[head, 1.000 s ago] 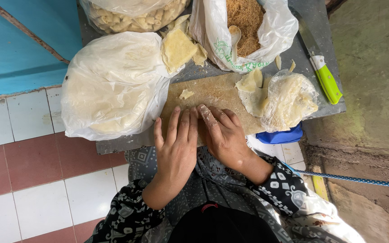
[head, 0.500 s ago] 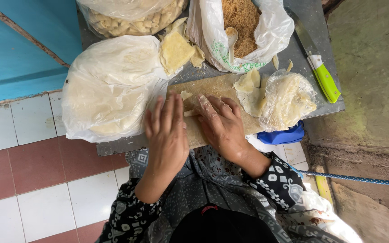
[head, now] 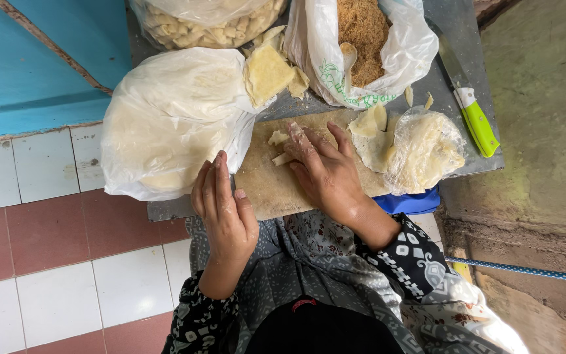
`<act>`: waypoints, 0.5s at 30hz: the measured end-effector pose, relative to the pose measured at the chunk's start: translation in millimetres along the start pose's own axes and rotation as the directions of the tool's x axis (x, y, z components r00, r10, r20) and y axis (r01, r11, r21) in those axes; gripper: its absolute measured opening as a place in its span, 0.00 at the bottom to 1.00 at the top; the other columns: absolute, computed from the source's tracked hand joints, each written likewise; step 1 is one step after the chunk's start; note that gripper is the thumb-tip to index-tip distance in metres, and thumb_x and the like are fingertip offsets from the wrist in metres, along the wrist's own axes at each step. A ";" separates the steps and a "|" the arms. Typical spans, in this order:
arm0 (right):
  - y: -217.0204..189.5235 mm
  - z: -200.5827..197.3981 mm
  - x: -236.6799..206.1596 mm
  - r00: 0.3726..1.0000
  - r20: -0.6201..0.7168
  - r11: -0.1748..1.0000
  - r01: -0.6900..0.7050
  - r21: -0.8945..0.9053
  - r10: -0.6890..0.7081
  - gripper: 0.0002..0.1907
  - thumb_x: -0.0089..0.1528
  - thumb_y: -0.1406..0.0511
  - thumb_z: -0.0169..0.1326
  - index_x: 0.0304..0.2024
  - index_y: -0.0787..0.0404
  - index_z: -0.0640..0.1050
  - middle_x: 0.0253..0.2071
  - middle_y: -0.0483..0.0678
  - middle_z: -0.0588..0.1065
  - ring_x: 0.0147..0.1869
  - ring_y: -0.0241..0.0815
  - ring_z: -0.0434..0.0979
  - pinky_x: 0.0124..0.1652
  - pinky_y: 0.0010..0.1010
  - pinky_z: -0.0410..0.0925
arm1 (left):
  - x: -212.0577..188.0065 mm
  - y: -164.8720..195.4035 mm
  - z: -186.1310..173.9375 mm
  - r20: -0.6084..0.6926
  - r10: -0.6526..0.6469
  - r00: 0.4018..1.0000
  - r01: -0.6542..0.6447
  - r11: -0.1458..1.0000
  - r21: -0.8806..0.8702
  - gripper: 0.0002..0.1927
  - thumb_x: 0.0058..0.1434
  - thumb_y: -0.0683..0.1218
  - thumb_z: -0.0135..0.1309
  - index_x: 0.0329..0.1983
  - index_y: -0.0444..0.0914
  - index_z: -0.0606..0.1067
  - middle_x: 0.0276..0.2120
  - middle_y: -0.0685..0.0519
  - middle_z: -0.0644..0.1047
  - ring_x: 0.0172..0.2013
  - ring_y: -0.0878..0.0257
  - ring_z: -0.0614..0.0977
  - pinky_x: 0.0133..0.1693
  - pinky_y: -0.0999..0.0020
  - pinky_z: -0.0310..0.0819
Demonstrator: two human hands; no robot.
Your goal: The person sits on the floor and folds thin dough wrappers around a spoonful of brown filling, pinching each wrapper closed into a parcel and setting finished parcels aside. They repeat the folding cycle with new wrappers, occasionally repositioning dough pieces on the board.
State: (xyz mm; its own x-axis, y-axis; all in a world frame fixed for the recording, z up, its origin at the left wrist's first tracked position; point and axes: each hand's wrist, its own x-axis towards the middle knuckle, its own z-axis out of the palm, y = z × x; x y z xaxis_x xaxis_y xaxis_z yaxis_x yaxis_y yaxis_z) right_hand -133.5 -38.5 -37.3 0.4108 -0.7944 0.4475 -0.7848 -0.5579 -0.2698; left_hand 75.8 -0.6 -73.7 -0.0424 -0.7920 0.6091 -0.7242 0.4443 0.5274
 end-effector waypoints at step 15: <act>-105.5 -11.9 203.0 0.919 -0.313 0.958 0.276 0.077 -0.239 0.32 0.72 0.76 0.60 0.72 0.69 0.58 0.47 0.50 0.80 0.44 0.44 0.83 0.44 0.31 0.77 | 80.3 -103.5 -156.8 -0.184 -0.057 0.981 0.026 0.985 -0.168 0.20 0.76 0.44 0.50 0.69 0.33 0.68 0.57 0.46 0.76 0.54 0.54 0.80 0.52 0.63 0.77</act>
State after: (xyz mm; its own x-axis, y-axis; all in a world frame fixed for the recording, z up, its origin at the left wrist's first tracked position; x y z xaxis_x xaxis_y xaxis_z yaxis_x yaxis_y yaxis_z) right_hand 27.1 -138.1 92.2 0.4199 -0.5212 0.7430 -0.6028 -0.7722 -0.2010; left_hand 255.3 -44.6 13.5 0.1263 -0.7254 0.6767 -0.5990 0.4879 0.6349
